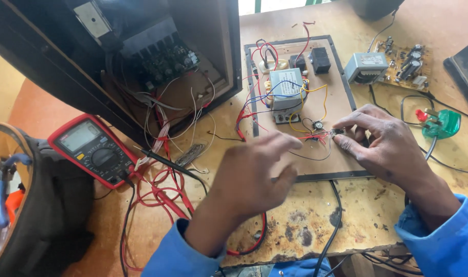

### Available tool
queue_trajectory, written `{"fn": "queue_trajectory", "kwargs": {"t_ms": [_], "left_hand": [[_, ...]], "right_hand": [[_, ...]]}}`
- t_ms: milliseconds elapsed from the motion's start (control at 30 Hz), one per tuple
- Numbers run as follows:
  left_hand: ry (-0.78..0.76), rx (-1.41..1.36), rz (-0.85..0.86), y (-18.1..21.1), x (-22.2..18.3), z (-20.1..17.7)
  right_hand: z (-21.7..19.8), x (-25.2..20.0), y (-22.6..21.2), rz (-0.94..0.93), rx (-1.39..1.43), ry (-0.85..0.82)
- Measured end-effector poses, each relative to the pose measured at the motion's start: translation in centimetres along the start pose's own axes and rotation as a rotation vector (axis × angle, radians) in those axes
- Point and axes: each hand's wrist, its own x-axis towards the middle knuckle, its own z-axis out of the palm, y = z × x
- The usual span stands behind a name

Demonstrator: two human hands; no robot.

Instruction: Diagnosing and testing electronic components on a circuit board using a multimeter and handling wires.

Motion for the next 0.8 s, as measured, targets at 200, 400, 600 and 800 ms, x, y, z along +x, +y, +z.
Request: {"fn": "queue_trajectory", "kwargs": {"t_ms": [200, 400, 600, 800], "left_hand": [[-0.142, 0.336, 0.022, -1.9, -0.7, 1.4], [-0.034, 0.537, -0.080, -3.8, -1.7, -1.4], [0.187, 0.067, -0.320, -5.3, -0.9, -1.6], [0.220, -0.893, -0.613, -5.9, 1.2, 1.1]], "right_hand": [[0.0, 0.0, -0.2, 0.017, 0.010, -0.008], [0.1, 0.1, 0.0, 0.031, 0.006, -0.020], [0.1, 0.1, 0.0, 0.056, -0.024, -0.030], [1.2, -0.1, 0.9, 0.063, -0.049, 0.013]]}}
